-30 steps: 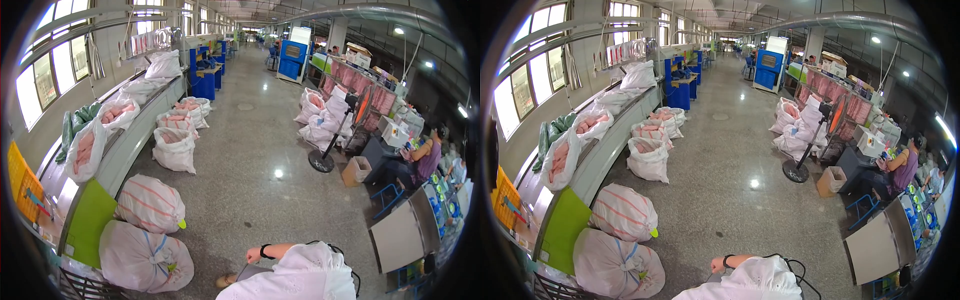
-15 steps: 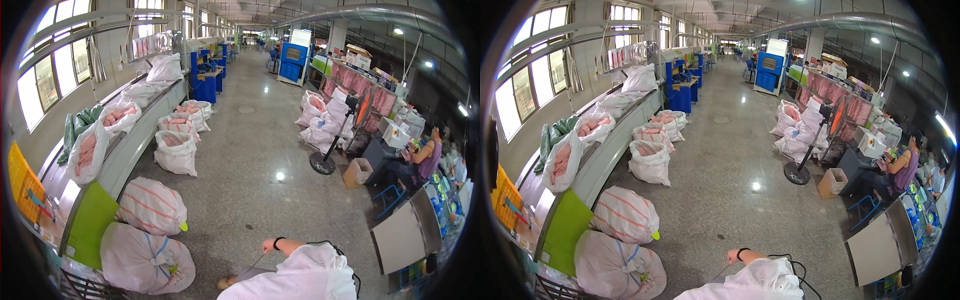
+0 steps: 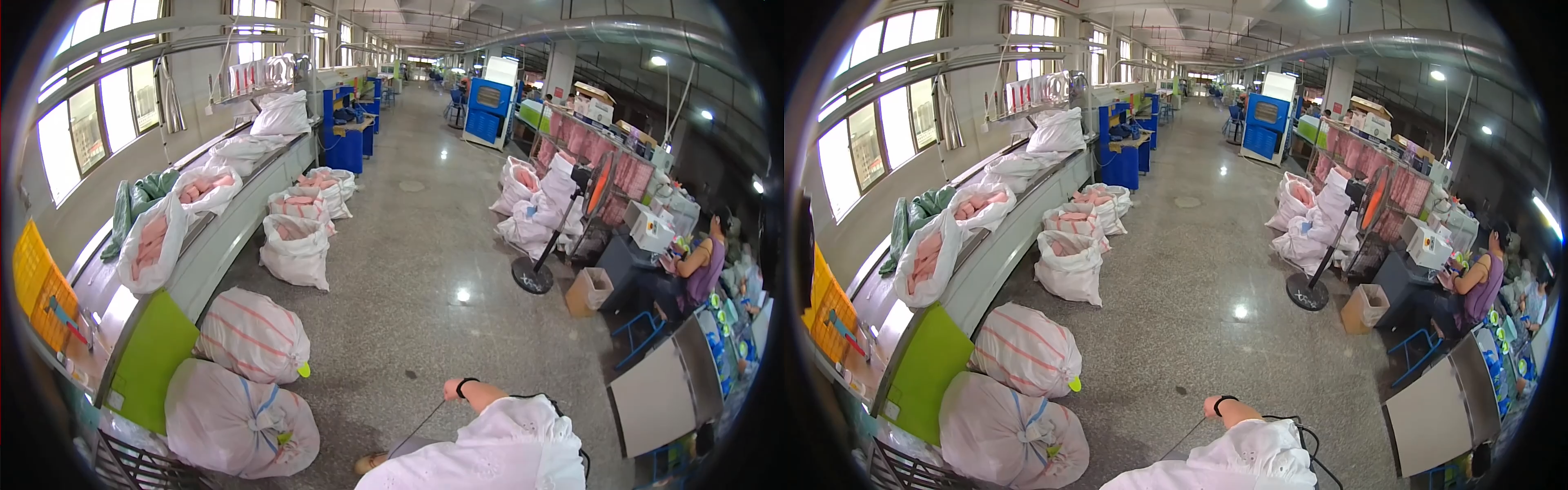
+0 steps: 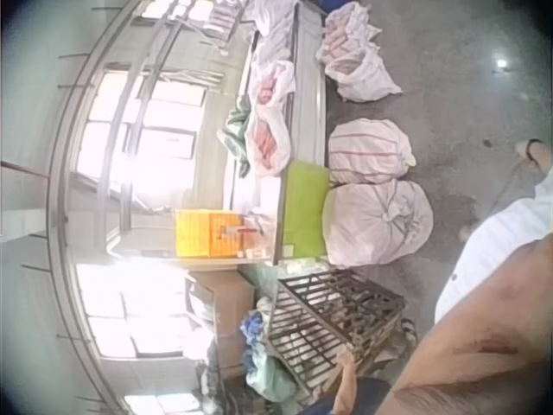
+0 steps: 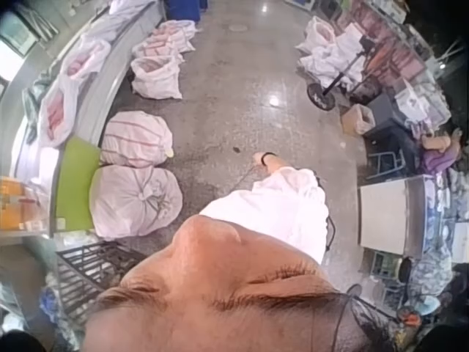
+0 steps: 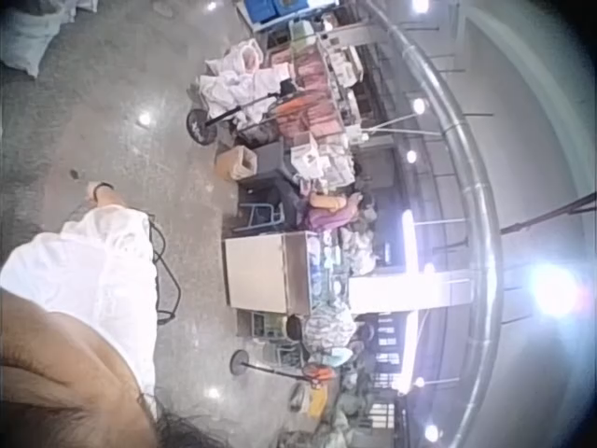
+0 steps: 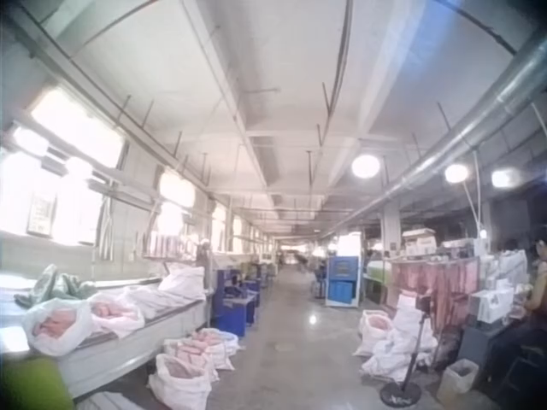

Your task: The recorder takes stacks of blue and yellow shoe uppers from a bag, organizes them on a table, and ties them together with an orange cord.

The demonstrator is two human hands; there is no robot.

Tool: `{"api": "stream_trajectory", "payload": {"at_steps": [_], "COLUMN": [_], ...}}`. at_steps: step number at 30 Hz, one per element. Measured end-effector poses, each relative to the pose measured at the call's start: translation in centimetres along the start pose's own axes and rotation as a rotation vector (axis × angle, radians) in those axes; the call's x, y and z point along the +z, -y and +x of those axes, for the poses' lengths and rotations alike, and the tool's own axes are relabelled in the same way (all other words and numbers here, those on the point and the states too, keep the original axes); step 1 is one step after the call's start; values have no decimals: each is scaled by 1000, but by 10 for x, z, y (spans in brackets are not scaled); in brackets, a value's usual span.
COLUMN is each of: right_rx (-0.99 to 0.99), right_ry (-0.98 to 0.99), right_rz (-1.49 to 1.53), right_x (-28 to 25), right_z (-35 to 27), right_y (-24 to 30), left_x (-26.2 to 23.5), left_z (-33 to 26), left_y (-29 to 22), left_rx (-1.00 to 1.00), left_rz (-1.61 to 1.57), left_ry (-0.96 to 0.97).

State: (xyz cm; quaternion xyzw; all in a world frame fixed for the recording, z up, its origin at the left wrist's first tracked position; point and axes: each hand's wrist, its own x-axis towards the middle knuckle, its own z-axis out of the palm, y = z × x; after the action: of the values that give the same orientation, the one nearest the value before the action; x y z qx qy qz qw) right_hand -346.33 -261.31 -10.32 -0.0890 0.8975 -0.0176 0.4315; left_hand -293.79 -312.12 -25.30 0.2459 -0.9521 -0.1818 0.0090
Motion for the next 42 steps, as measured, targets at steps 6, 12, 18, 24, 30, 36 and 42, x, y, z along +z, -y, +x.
{"api": "stream_trajectory", "payload": {"at_steps": [6,12,18,24,30,36,42], "right_rx": [185,287,95,154,-188,-651,-629], "right_ry": [-255,-248,74,130,25,85,-56], "right_rz": [3,-24,-269,-94,-187,-18,26], "right_x": [-17,-27,-31,-57,-67,-61,-108], "right_z": [2,-19,-6,23,66,57,62], "right_y": [-45,-72,-50,-32,61,192,198], "left_x": [14,36,69,100,99,109,118], "left_z": [-6,-22,-21,6,36,64,50], "left_y": [-6,-18,-38,-64,-54,-70,-49], "left_rx": [7,-18,-50,-85,-86,-69,-32], "left_rz": [3,-8,-43,-68,-38,-20,37], "left_ry": [-30,-30,-15,0,-7,-94,-192]}}
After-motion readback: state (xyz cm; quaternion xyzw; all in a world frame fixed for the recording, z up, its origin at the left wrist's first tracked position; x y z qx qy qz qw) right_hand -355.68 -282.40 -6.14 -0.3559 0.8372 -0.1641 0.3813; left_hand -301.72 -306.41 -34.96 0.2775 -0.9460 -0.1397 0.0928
